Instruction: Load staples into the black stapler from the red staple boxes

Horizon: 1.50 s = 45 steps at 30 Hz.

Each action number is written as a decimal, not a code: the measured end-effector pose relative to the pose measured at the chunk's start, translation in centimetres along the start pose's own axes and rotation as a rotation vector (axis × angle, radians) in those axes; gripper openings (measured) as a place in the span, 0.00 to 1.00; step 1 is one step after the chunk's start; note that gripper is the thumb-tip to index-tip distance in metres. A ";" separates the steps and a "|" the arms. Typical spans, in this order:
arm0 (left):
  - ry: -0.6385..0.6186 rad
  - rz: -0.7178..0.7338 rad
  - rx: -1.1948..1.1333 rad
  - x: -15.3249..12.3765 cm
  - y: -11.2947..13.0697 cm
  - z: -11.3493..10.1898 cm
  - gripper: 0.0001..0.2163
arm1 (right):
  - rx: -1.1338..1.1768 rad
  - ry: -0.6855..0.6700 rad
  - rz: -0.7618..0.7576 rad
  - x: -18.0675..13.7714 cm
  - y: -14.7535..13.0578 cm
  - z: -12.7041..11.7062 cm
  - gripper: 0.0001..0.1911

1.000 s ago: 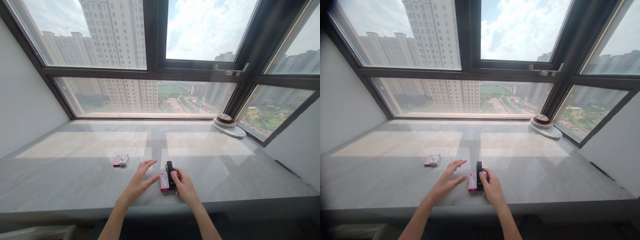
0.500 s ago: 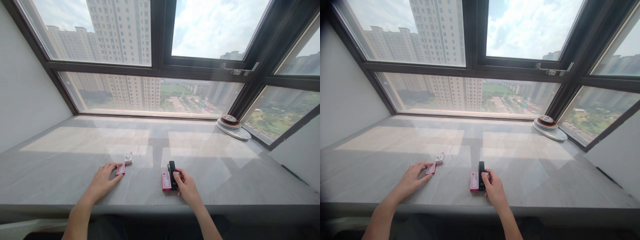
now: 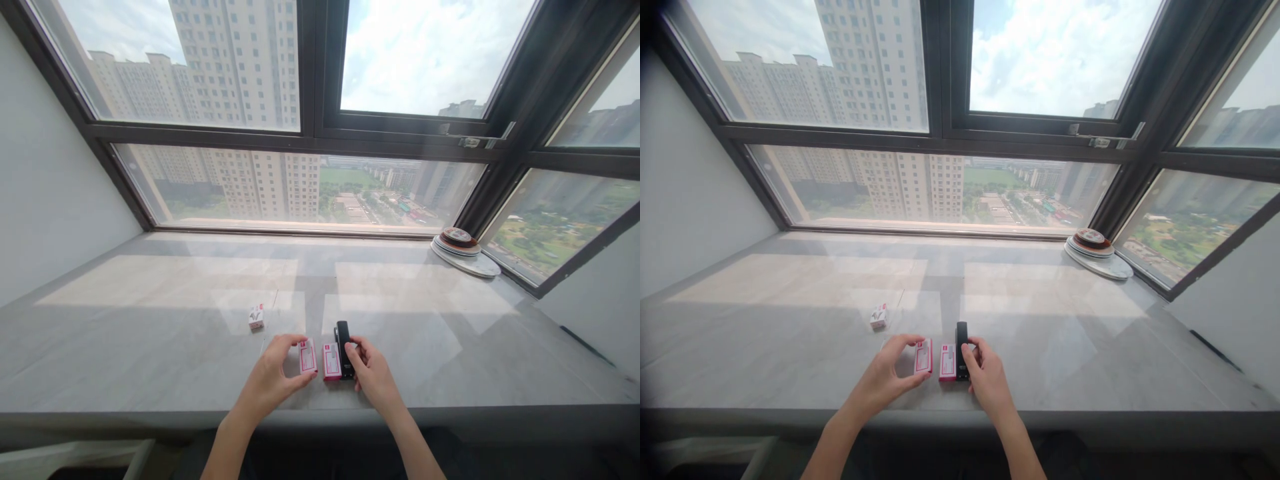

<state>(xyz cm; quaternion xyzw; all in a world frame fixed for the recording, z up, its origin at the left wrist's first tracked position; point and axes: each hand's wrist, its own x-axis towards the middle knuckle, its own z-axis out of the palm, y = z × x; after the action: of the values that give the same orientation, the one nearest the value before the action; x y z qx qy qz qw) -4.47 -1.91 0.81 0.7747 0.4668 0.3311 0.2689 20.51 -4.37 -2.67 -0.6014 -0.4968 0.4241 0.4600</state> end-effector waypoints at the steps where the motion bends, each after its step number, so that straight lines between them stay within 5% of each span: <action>1: -0.030 0.033 -0.033 0.4 1.0 0.9 0.24 | -0.006 0.001 -0.003 0.0 0.0 0.0 0.31; 6: -0.099 0.073 -0.123 2.1 3.2 4.2 0.27 | -0.036 -0.006 -0.029 0.0 -0.2 -0.1 0.32; 11: -0.094 0.096 -0.109 2.1 2.3 3.8 0.33 | -0.034 0.017 -0.035 -0.5 -0.6 -0.3 0.34; 14: 0.205 -0.055 0.021 2.3 -0.3 1.4 0.21 | -0.067 0.062 -0.052 -1.4 -0.8 -0.9 0.36; 17: 0.617 -0.434 0.253 3.1 -4.0 -1.6 0.23 | -0.141 0.054 -0.074 -2.5 -0.6 -1.3 0.40; 20: 0.459 -0.613 0.390 4.6 -6.7 -3.1 0.24 | -0.238 0.056 -0.087 -3.1 -0.3 -1.4 0.45; 23: 0.214 -0.544 0.409 6.2 -6.4 -2.0 0.23 | -0.330 0.026 -0.098 -3.0 -0.6 -1.3 0.48; 26: 0.055 -0.392 0.346 7.2 -3.9 0.7 0.22 | -0.374 -0.048 -0.132 -2.5 -1.6 -1.2 0.39; 30: -0.066 -0.187 0.219 6.8 -0.4 4.0 0.21 | -0.355 -0.111 -0.187 -2.0 -2.9 -1.0 0.24; 37: -0.062 -0.120 0.271 5.6 2.4 6.5 0.22 | -0.337 -0.150 -0.203 -1.4 -2.6 -1.4 0.23; 41: -0.181 -0.099 0.410 6.5 5.0 8.1 0.21 | -0.382 -0.187 -0.187 -0.3 -1.7 -4.0 0.21; 45: -0.285 -0.113 0.462 9.0 8.8 11.3 0.21 | -0.420 -0.209 -0.123 1.1 -0.4 -9.4 0.25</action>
<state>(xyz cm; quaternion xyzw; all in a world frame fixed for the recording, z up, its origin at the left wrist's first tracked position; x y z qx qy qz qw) 12.09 1.32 2.39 0.8270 0.5299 0.0878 0.1663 29.66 -4.48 -0.32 -0.6055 -0.6547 0.3426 0.2957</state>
